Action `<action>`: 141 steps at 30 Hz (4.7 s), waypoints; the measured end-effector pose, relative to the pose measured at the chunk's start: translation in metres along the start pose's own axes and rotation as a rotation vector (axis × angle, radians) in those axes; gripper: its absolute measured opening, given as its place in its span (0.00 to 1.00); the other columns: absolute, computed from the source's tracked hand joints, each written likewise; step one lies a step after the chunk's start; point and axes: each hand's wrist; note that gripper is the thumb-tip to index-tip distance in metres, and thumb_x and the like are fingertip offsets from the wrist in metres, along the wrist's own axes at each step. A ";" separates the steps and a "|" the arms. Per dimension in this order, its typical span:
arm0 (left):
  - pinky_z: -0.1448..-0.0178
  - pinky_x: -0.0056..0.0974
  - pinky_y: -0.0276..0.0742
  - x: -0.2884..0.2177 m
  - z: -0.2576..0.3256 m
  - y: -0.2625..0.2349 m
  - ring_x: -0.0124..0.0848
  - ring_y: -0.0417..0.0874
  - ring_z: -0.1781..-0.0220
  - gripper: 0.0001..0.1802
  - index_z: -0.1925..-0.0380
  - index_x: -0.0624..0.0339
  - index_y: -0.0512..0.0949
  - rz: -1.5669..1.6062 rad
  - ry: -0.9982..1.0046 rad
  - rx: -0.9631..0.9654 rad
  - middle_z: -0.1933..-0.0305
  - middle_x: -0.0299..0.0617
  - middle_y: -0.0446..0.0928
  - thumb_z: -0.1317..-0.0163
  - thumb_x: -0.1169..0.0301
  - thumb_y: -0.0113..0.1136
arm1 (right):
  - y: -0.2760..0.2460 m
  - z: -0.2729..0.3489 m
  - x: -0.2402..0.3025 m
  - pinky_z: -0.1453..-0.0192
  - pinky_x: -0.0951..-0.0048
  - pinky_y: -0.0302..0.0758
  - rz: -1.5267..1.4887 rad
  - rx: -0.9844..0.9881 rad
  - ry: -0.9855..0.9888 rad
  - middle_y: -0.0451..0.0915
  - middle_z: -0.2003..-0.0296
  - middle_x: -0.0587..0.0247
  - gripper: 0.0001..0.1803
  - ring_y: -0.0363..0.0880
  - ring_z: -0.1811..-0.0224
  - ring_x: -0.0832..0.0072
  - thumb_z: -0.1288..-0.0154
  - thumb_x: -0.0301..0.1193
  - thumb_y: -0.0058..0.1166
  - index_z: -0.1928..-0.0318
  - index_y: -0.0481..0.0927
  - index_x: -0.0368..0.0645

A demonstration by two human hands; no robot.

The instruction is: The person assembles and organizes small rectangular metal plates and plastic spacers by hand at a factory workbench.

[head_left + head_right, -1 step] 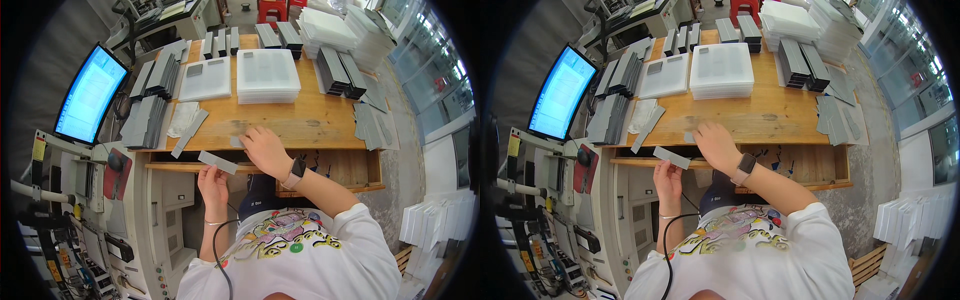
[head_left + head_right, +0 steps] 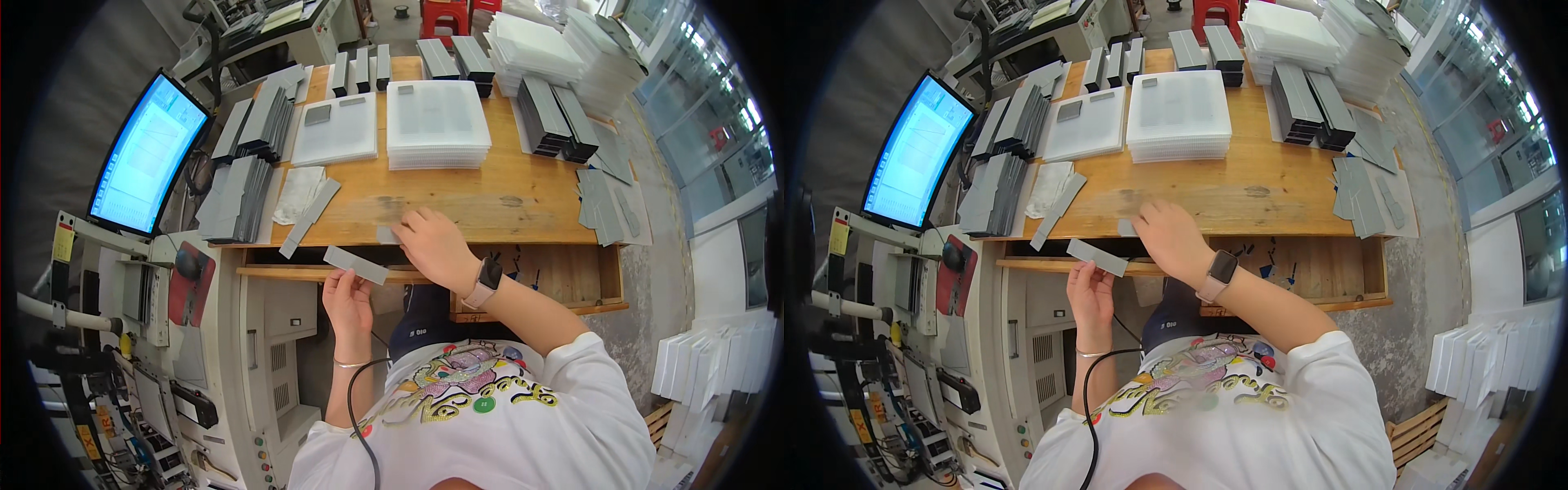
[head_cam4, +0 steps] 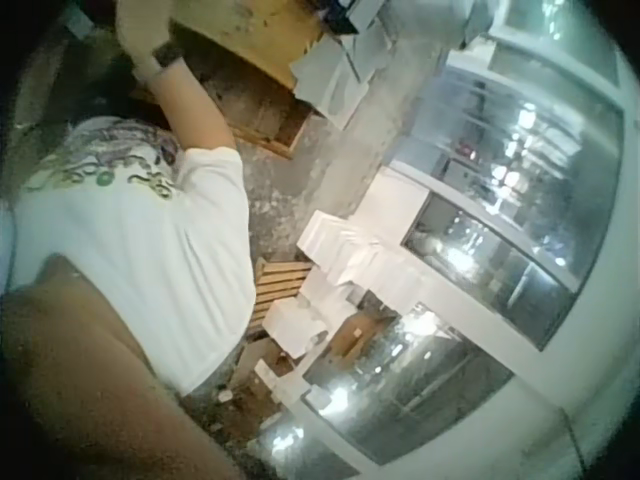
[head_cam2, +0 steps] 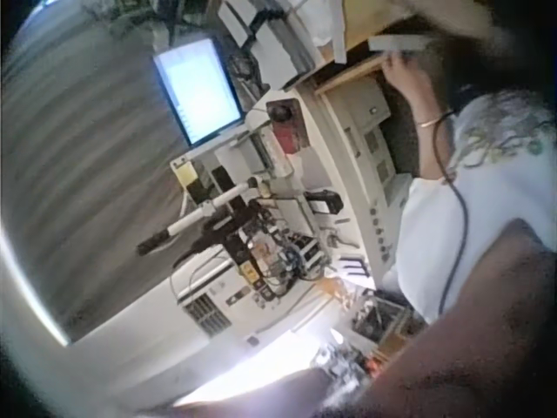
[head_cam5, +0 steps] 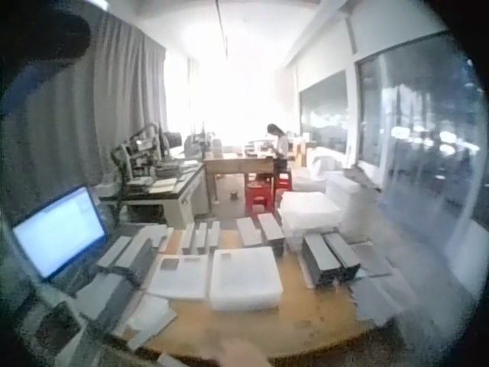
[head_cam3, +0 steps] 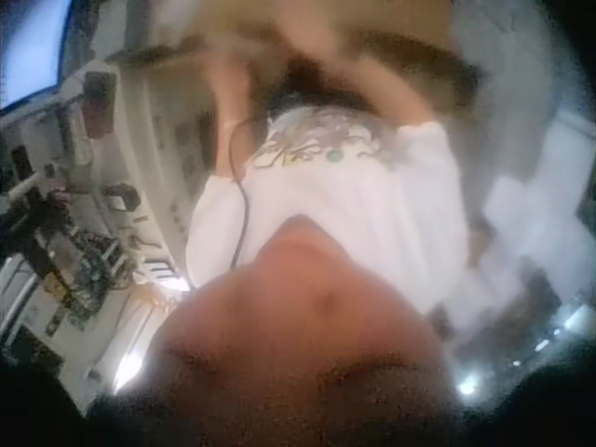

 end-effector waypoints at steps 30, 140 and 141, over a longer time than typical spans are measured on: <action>0.63 0.33 0.77 0.080 0.001 0.149 0.30 0.76 0.67 0.05 0.64 0.65 0.68 -0.023 -0.207 0.185 0.67 0.42 0.73 0.42 0.78 0.49 | -0.073 0.038 -0.062 0.58 0.64 0.71 -0.431 -0.111 0.368 0.75 0.67 0.50 0.12 0.73 0.63 0.57 0.48 0.25 0.49 0.62 0.77 0.35; 0.57 0.36 0.76 0.061 0.050 0.145 0.29 0.76 0.58 0.11 0.58 0.66 0.71 -0.112 -0.564 0.670 0.59 0.41 0.74 0.40 0.79 0.47 | -0.093 0.075 -0.044 0.78 0.84 0.68 -0.814 -0.250 0.771 0.72 0.74 0.69 0.14 0.69 0.77 0.87 0.55 0.27 0.62 0.69 0.71 0.38; 0.57 0.36 0.76 0.064 0.049 0.145 0.29 0.76 0.58 0.11 0.58 0.66 0.71 -0.112 -0.570 0.662 0.59 0.41 0.74 0.40 0.79 0.47 | -0.097 0.073 -0.043 0.80 0.84 0.68 -0.890 -0.234 0.837 0.72 0.75 0.70 0.14 0.69 0.77 0.87 0.55 0.27 0.62 0.69 0.71 0.38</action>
Point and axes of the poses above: each hand's wrist, its own z-axis away from the middle knuckle, its own y-axis out of the palm, x = y × z
